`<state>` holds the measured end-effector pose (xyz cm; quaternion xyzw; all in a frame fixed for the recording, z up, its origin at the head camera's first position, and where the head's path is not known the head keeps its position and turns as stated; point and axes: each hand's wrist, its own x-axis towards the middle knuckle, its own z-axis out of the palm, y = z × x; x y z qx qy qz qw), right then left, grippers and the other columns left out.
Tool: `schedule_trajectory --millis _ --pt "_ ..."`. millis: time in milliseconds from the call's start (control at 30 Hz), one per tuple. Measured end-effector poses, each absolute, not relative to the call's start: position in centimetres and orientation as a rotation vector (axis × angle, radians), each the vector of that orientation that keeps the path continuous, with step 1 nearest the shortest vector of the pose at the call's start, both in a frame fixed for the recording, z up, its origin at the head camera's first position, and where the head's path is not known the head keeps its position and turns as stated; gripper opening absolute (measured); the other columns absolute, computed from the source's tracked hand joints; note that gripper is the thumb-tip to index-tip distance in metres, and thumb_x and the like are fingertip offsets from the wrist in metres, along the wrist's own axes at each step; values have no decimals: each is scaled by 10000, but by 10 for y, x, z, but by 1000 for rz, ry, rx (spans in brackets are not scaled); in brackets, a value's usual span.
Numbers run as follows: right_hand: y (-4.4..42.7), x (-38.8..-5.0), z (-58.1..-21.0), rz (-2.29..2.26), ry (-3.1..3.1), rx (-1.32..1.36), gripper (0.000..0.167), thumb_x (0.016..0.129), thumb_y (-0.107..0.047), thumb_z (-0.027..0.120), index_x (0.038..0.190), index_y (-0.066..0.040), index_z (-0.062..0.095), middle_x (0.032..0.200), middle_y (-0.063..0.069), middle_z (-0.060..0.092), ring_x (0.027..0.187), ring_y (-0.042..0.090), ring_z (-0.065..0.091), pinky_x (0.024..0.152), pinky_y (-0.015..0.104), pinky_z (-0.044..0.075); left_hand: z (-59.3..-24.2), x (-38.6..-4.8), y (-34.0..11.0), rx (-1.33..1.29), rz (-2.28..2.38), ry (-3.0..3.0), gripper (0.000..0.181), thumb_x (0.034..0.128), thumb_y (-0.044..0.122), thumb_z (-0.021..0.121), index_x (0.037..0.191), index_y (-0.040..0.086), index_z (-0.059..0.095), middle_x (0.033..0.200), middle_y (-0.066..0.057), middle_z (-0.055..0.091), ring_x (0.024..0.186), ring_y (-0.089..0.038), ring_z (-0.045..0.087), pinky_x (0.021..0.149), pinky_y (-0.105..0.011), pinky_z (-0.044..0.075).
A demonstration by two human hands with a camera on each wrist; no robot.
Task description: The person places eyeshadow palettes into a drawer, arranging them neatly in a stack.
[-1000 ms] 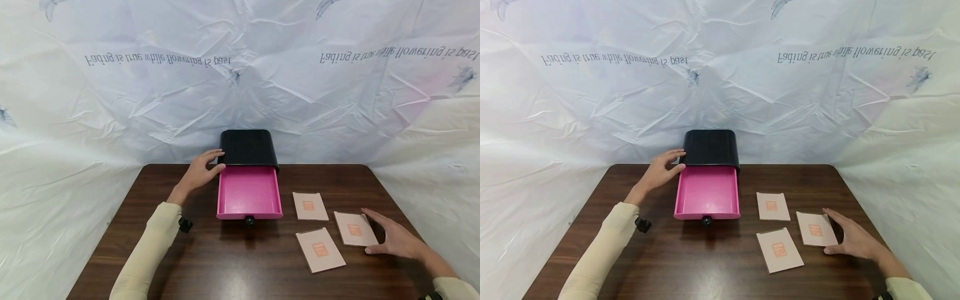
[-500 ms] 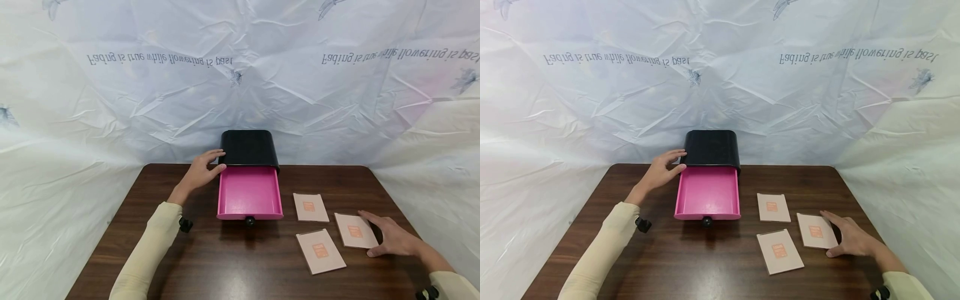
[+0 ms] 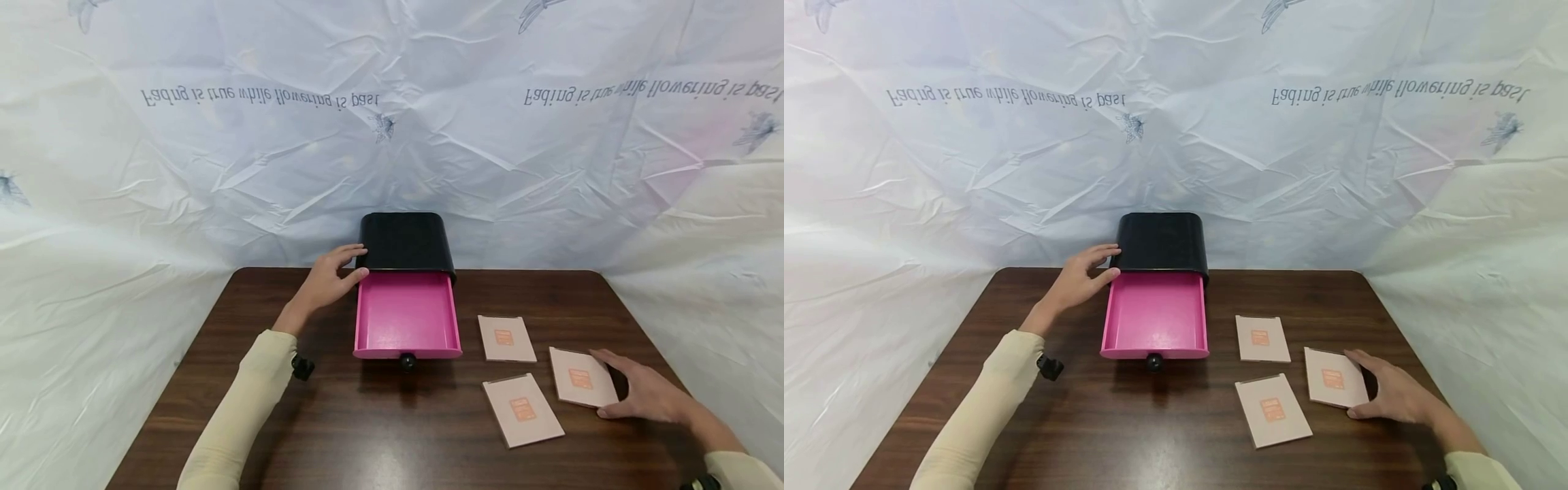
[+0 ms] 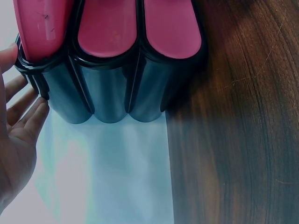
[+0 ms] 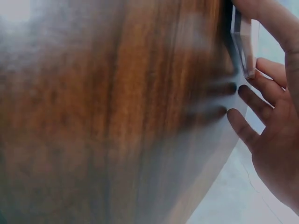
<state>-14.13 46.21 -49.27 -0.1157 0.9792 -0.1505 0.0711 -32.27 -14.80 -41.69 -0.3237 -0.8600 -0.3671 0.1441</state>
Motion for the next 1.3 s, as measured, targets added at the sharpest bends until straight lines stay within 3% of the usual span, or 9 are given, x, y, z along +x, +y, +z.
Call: schedule_trajectory --millis 200,533,967,1300 --pt "460 -137 -489 -428 2994 -316 1115 688 -549 902 1490 62 426 1426 423 450 1170 590 560 833 649 519 -416 -322 -148 -932 -1059 -2484 519 997 421 663 1410 107 628 1491 -84 553 1369 -274 529 1042 -461 520" --pt "449 -133 -481 -469 3081 -249 1181 704 -560 892 1543 65 344 1459 443 383 1199 656 479 836 706 484 -416 -321 -147 -914 -1079 -2492 499 997 387 674 1414 117 625 1496 -70 548 1376 -255 521 1048 -450 519" --pt "413 -134 -453 -611 3246 -286 1187 698 -502 919 1634 -157 274 1534 343 388 1217 627 476 814 755 430 -415 -320 -148 -916 -1071 -2495 518 995 408 670 1417 111 622 1498 -79 547 1382 -272 516 1044 -453 520" --pt "372 -143 -429 -649 3342 -345 1177 661 -501 938 1600 -107 349 1525 347 402 1237 622 475 842 746 418 -417 -321 -148 -913 -1084 -2500 517 997 416 665 1417 117 622 1501 -66 544 1384 -253 516 1049 -438 519"
